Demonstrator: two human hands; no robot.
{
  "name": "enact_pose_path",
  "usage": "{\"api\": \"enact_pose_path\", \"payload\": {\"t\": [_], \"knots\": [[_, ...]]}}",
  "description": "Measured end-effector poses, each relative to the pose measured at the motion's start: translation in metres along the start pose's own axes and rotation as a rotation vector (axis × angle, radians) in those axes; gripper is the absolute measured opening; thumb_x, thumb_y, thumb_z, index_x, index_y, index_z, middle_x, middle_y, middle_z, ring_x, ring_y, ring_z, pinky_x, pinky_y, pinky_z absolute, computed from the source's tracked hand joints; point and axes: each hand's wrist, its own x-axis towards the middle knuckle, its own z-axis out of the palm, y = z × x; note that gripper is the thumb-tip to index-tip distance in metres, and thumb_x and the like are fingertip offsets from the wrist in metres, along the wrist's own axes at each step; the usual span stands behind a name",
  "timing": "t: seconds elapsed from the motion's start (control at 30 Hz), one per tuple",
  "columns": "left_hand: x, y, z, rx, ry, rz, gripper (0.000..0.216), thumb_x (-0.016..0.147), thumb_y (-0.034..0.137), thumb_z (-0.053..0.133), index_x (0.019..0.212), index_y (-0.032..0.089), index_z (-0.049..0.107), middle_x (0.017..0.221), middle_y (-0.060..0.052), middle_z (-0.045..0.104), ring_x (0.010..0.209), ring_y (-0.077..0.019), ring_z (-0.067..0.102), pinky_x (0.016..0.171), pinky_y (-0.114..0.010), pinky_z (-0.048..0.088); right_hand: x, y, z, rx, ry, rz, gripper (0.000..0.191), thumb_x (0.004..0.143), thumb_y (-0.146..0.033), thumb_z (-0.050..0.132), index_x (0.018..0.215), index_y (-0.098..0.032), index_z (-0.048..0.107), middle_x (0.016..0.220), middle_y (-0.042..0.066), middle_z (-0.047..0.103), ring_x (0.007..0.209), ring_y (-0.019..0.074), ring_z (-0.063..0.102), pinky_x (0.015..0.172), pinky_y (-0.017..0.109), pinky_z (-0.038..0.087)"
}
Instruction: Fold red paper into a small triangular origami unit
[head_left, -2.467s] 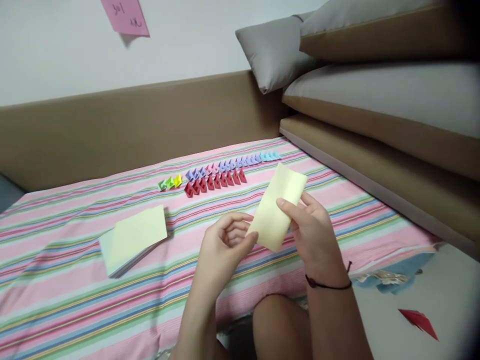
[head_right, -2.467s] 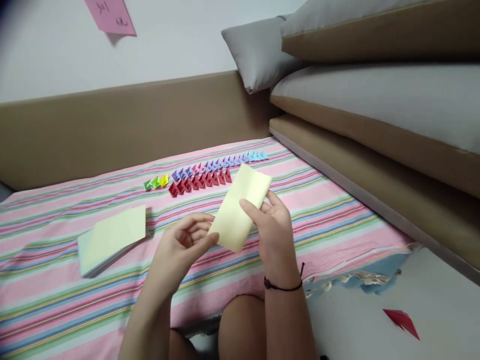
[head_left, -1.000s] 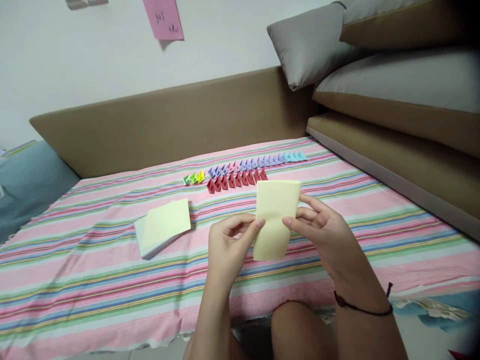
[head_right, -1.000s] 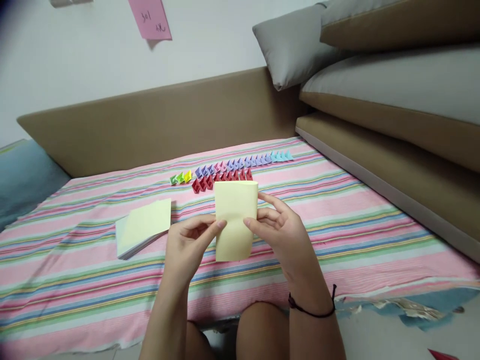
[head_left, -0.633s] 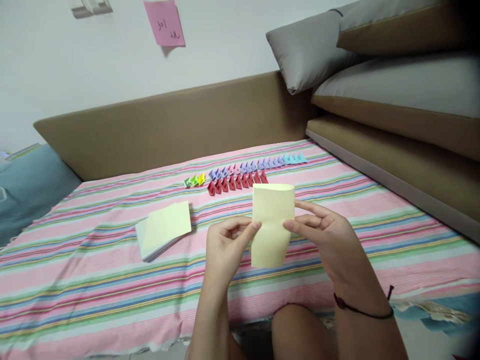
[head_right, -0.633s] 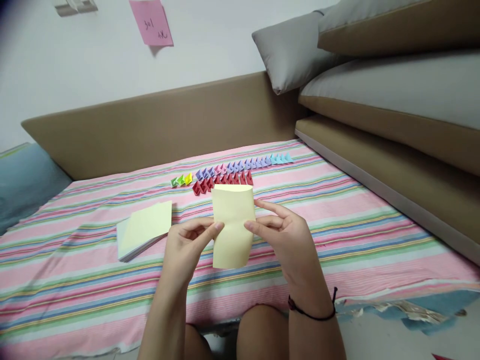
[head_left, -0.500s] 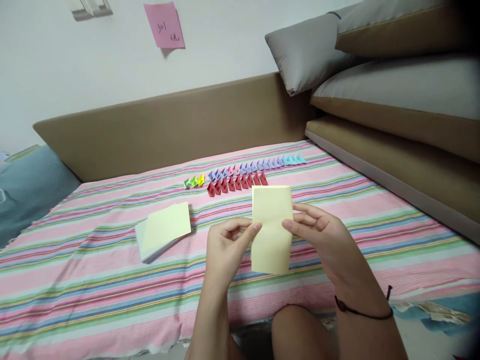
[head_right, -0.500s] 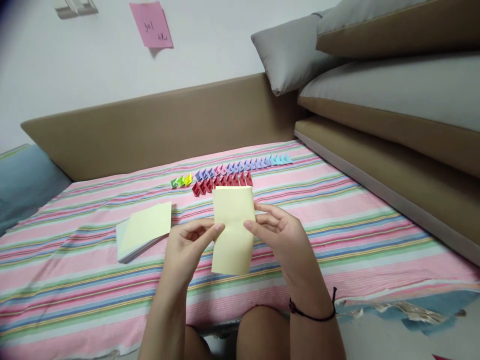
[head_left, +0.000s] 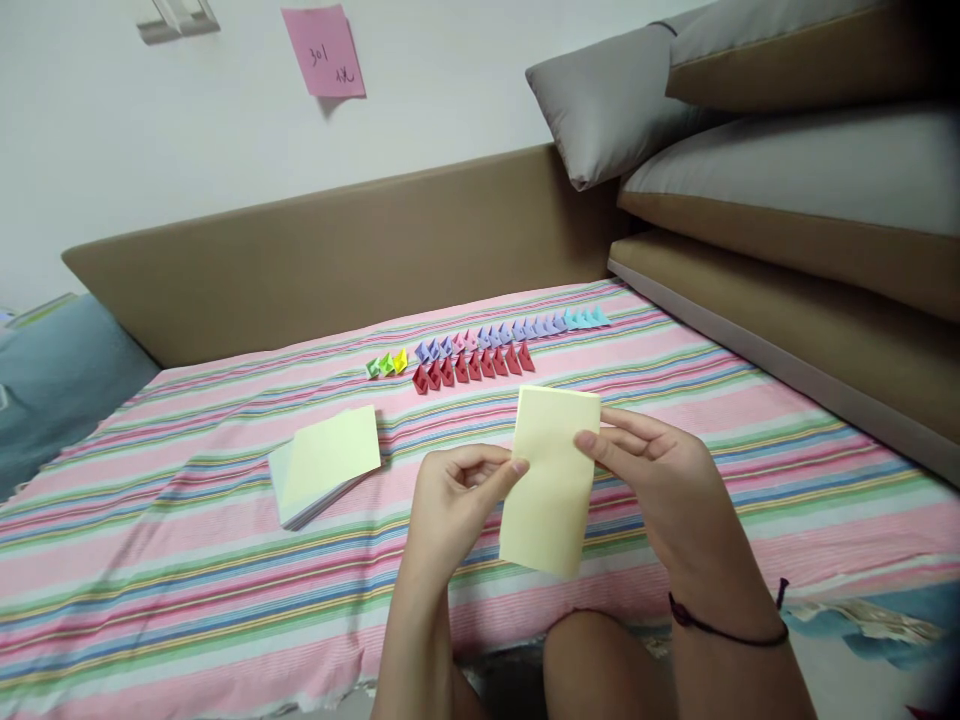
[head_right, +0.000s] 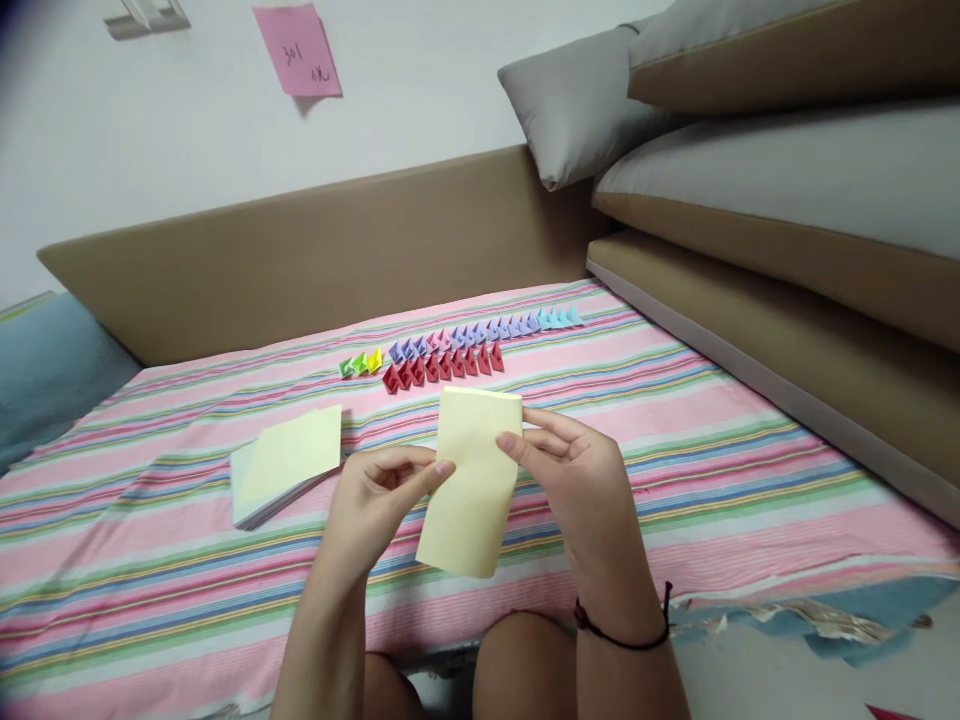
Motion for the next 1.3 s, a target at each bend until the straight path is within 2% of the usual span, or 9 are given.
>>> {"api": "enact_pose_path", "payload": {"t": [0.17, 0.5, 0.7, 0.93, 1.2, 1.3], "knots": [[-0.001, 0.000, -0.001, 0.030, -0.015, -0.018, 0.019, 0.071, 0.031, 0.073, 0.071, 0.012, 0.072, 0.069, -0.007, 0.070, 0.060, -0.0137, 0.060, 0.052, -0.020, 0.044, -0.001, -0.001, 0.001, -0.006, 0.123, -0.030, 0.044, 0.059, -0.033, 0.082, 0.097, -0.016, 0.070, 0.083, 0.007, 0.075, 0.077, 0.0233, 0.069, 0.071, 0.035, 0.056], [-0.002, 0.002, -0.002, 0.062, -0.042, -0.046, 0.021, 0.070, 0.032, 0.073, 0.070, 0.011, 0.072, 0.066, -0.007, 0.068, 0.058, -0.0138, 0.058, 0.051, -0.021, 0.041, -0.005, -0.004, -0.001, -0.028, 0.104, -0.091, 0.035, 0.068, -0.034, 0.076, 0.099, -0.020, 0.071, 0.087, 0.006, 0.075, 0.080, 0.0219, 0.069, 0.070, 0.033, 0.056], [-0.003, 0.003, -0.001, 0.072, -0.050, -0.054, 0.022, 0.069, 0.033, 0.073, 0.070, 0.011, 0.072, 0.066, -0.008, 0.068, 0.057, -0.0135, 0.057, 0.050, -0.021, 0.041, -0.005, -0.004, 0.001, 0.020, 0.169, -0.087, 0.030, 0.065, -0.032, 0.079, 0.091, -0.020, 0.073, 0.082, 0.005, 0.074, 0.076, 0.0196, 0.068, 0.069, 0.030, 0.055], [-0.002, 0.004, 0.001, 0.071, -0.029, -0.057, 0.023, 0.069, 0.034, 0.073, 0.067, 0.011, 0.071, 0.065, -0.008, 0.068, 0.056, -0.0134, 0.056, 0.050, -0.022, 0.040, -0.002, -0.001, 0.006, 0.065, 0.146, -0.145, 0.024, 0.076, -0.034, 0.068, 0.095, -0.020, 0.072, 0.094, 0.006, 0.071, 0.083, 0.0199, 0.067, 0.068, 0.030, 0.055], [-0.001, 0.001, 0.001, 0.058, -0.025, -0.040, 0.023, 0.069, 0.034, 0.073, 0.070, 0.012, 0.073, 0.068, -0.008, 0.069, 0.058, -0.0148, 0.059, 0.051, -0.022, 0.043, -0.001, 0.002, 0.009, 0.051, 0.214, -0.215, 0.023, 0.076, -0.033, 0.068, 0.096, -0.022, 0.071, 0.098, 0.006, 0.071, 0.080, 0.0184, 0.066, 0.068, 0.030, 0.054], [0.000, 0.001, 0.002, 0.040, 0.003, -0.021, 0.020, 0.069, 0.032, 0.074, 0.070, 0.012, 0.073, 0.067, -0.007, 0.069, 0.059, -0.0135, 0.058, 0.052, -0.021, 0.043, -0.003, -0.001, 0.011, 0.107, 0.182, -0.218, 0.020, 0.079, -0.033, 0.066, 0.096, -0.023, 0.071, 0.098, 0.005, 0.071, 0.085, 0.0185, 0.065, 0.070, 0.029, 0.053]]}}
